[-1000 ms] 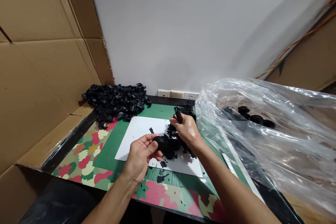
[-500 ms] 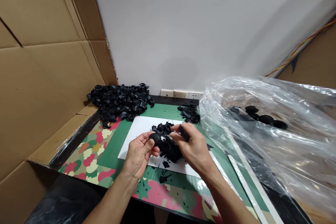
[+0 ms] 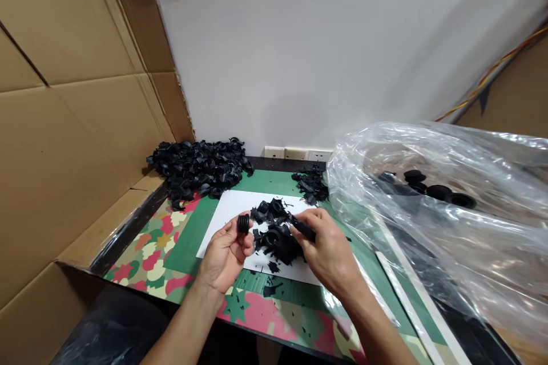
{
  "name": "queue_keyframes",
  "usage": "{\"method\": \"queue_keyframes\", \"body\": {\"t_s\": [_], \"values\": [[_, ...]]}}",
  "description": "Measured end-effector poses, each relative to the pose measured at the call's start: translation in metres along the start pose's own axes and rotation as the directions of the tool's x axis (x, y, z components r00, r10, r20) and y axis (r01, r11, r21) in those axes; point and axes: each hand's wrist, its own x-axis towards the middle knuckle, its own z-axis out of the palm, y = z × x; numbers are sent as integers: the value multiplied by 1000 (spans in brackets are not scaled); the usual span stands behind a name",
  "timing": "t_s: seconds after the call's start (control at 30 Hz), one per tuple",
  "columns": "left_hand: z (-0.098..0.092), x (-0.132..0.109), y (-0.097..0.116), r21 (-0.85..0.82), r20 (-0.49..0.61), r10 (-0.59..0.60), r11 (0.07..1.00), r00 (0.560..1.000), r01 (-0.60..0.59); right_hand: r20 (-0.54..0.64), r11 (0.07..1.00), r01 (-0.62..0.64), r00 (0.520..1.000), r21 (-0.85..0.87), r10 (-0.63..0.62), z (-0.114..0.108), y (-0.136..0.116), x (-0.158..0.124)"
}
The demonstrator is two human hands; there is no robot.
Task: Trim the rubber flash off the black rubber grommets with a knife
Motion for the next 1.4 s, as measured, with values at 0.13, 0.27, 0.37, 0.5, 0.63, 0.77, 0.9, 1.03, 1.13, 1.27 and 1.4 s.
{"method": "queue_keyframes", "body": {"t_s": [0.13, 0.27, 0.37, 0.5, 0.63, 0.77, 0.9, 1.03, 1.13, 1.27, 1.4], "values": [[0, -3, -3, 2, -2, -15, 1000, 1000, 15, -10, 995, -45, 999, 90, 46, 3, -2, -4], [-1, -4, -6, 20, 10, 0, 1000, 1000, 0, 51, 967, -120, 992, 223, 111, 10, -11, -8], [0, -5, -8, 20, 31, -3, 1000, 1000, 3, 175, 914, -205, 973, 350, 151, 17, -20, -13], [1, -6, -9, -30, 58, -20, 999, 998, 22, 244, 845, -248, 959, 473, 145, 25, -31, -20], [-2, -6, -15, -52, 43, -29, 998, 999, 31, 292, 789, -271, 948, 551, 122, 31, -37, -26], [-3, -8, -19, 17, 93, 1, 1000, 996, -2, 238, 817, -236, 963, 526, 125, 37, -40, -29], [-3, -10, -20, 96, 152, 39, 994, 988, -54, 178, 826, -206, 975, 524, 130, 38, -39, -25], [-6, -8, -16, 105, 149, 35, 993, 988, -51, 209, 681, -327, 945, 655, 251, 29, -27, -22], [-9, -7, -14, 97, 141, 31, 994, 990, -45, 193, 554, -393, 903, 734, 384, 19, -17, -22], [-8, -8, -14, 114, 153, 32, 992, 988, -50, 255, 528, -424, 896, 736, 363, 13, -14, -25], [-6, -9, -18, 138, 175, 29, 989, 984, -53, 245, 714, -349, 937, 607, 249, 18, -17, -27]]}}
